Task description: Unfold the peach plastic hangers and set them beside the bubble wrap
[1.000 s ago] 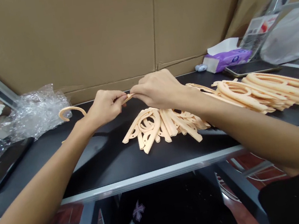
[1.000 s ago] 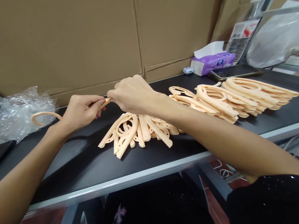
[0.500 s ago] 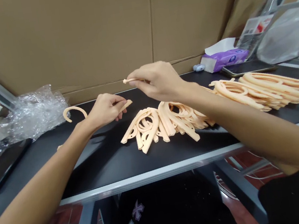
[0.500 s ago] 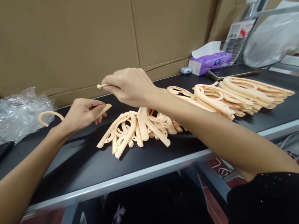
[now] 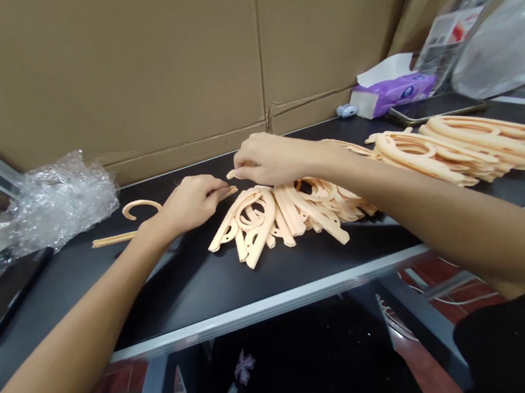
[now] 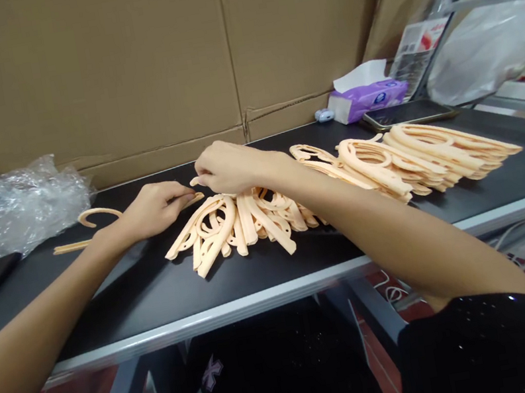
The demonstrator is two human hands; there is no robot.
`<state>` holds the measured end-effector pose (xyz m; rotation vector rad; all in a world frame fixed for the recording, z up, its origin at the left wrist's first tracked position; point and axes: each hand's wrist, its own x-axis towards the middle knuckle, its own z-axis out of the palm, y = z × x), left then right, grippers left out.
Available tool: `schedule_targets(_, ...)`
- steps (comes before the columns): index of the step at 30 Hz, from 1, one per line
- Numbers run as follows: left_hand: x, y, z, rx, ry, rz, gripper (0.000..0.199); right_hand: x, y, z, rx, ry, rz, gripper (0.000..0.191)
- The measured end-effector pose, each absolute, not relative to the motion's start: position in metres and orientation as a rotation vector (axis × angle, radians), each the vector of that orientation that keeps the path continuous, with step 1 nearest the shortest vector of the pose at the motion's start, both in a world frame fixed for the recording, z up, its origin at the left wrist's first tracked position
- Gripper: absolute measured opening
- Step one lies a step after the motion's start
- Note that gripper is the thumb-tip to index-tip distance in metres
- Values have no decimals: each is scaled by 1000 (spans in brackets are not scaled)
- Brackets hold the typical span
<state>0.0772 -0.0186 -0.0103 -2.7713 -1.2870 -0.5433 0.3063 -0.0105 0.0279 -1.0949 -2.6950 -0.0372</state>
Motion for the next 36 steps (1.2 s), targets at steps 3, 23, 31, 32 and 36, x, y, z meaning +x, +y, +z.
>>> schedule_targets(3, 80, -18, -13, -2800, -1300, -519, 42, 306, -7, 24, -1129, -2752, 42, 34)
schedule_targets(23, 84, -18, -17, -2795, -1534, -610, 33, 302, 2, 14, -1126, -2780, 36, 30)
schedule_targets(31, 85, -18, -18, -2769, -1514, -595, 35, 302, 1, 16, -1164, -2798, 60, 30)
schedule_targets(32, 85, -18, -18, -2763, -1511, -591, 36, 302, 1, 15, -1171, -2799, 56, 30)
schedule_targets(36, 86, -17, -20, -2743, -1495, -565, 36, 301, 3, 14, -1169, -2801, 60, 32)
